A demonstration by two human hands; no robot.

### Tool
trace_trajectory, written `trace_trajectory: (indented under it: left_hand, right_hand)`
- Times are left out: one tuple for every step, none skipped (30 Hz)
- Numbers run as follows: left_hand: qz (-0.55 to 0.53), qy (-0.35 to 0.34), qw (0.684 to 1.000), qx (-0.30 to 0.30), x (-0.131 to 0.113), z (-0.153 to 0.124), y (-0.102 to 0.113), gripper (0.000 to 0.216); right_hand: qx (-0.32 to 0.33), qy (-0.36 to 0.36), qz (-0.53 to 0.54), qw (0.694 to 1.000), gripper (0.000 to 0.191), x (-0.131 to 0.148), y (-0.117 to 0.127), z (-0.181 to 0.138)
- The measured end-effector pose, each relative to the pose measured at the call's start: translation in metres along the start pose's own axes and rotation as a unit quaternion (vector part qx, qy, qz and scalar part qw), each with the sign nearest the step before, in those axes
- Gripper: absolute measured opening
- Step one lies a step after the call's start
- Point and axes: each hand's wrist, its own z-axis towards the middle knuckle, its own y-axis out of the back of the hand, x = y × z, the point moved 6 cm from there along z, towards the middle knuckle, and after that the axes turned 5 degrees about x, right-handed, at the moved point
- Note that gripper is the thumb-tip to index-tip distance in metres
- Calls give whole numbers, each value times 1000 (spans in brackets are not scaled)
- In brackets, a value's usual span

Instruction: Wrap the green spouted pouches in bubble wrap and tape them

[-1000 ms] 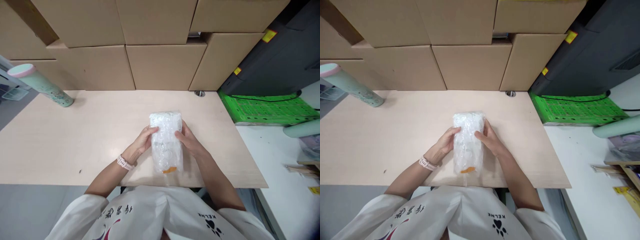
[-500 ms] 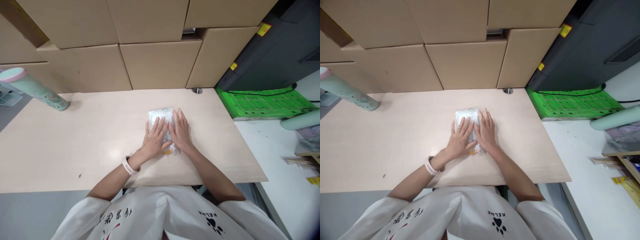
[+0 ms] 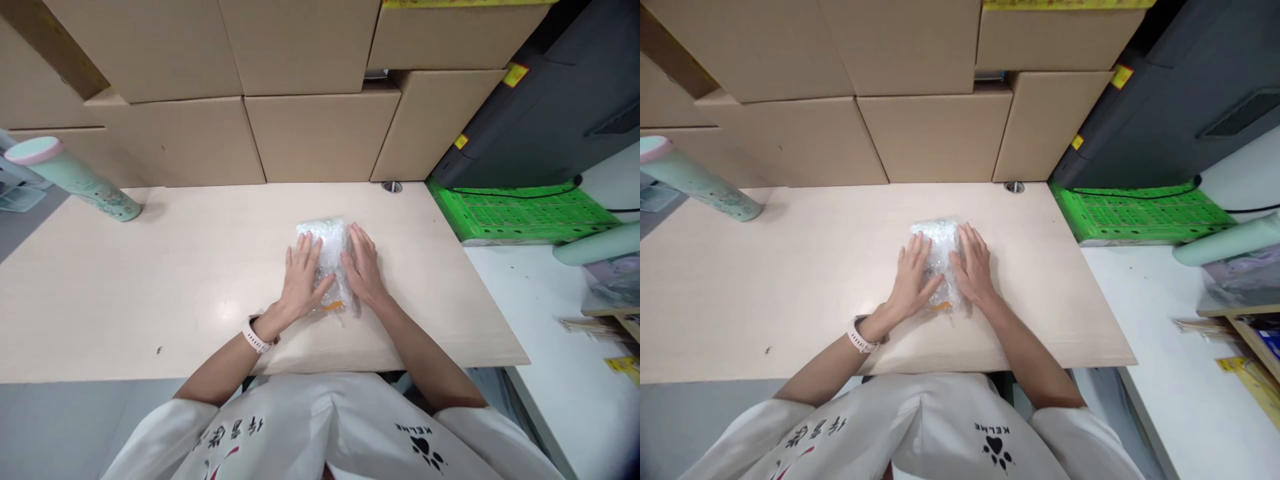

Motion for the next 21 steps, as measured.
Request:
trace_trajectory:
  left_hand:
    - [-6,7,999,-50,1,-2,11,62]
    - [-7,9,995,-100,1,-4,22,55]
    - [-4,11,989,-146,1,-6,32,47]
    - [0,14,983,-181,1,-7,39,39]
    - [3,20,979,-204,2,-8,43,32]
    - [1,32,977,-213,3,-9,44,25]
    - [-8,49,977,-208,4,-9,43,21]
    - [-22,67,979,-192,6,-9,39,19]
    - [-38,82,981,-170,8,-9,34,20]
    - [-51,94,983,-146,9,-8,28,23]
    - [-61,100,985,-126,9,-8,23,27]
    - [-66,102,986,-113,9,-8,19,30]
    - [-68,103,987,-105,9,-8,16,31]
    - [-70,102,987,-103,10,-8,15,32]
    - [-75,103,986,-103,10,-8,14,32]
    - [-83,106,985,-104,11,-8,13,31]
    - [-93,108,984,-104,11,-8,12,31]
    - [-104,109,983,-103,11,-9,11,30]
    - [-114,109,982,-102,11,-9,10,30]
    - [-124,106,981,-100,10,-9,9,31]
    - [-134,101,981,-96,9,-9,7,31]
  right_hand:
    - [-36,0,15,999,55,1,10,-1]
    - [-70,-4,28,997,53,2,18,-2]
    - [-98,-11,41,994,50,1,25,-3]
    - [-120,-17,52,991,47,0,31,-4]
    - [-135,-21,62,989,45,0,33,-5]
    - [-142,-24,69,987,44,1,34,-6]
    - [-141,-29,71,987,45,2,31,-7]
    - [-131,-37,70,988,48,3,27,-7]
    - [-113,-49,64,990,55,5,21,-7]
    - [-88,-64,57,992,63,7,14,-8]
    - [-63,-80,50,994,71,8,7,-8]
    - [-39,-94,45,994,77,8,1,-9]
    - [-22,-105,45,993,78,8,-4,-9]
    - [-13,-112,51,992,74,7,-7,-8]
    - [-13,-118,62,991,67,5,-7,-7]
    - [-21,-124,80,989,58,1,-6,-6]
    - [-35,-131,105,985,50,-3,-3,-5]
    - [-53,-142,139,979,44,-8,0,-4]
    - [-69,-155,177,970,41,-13,3,-3]
    - [-77,-168,211,960,40,-16,5,-2]
    - [-77,-177,232,953,42,-19,6,-2]
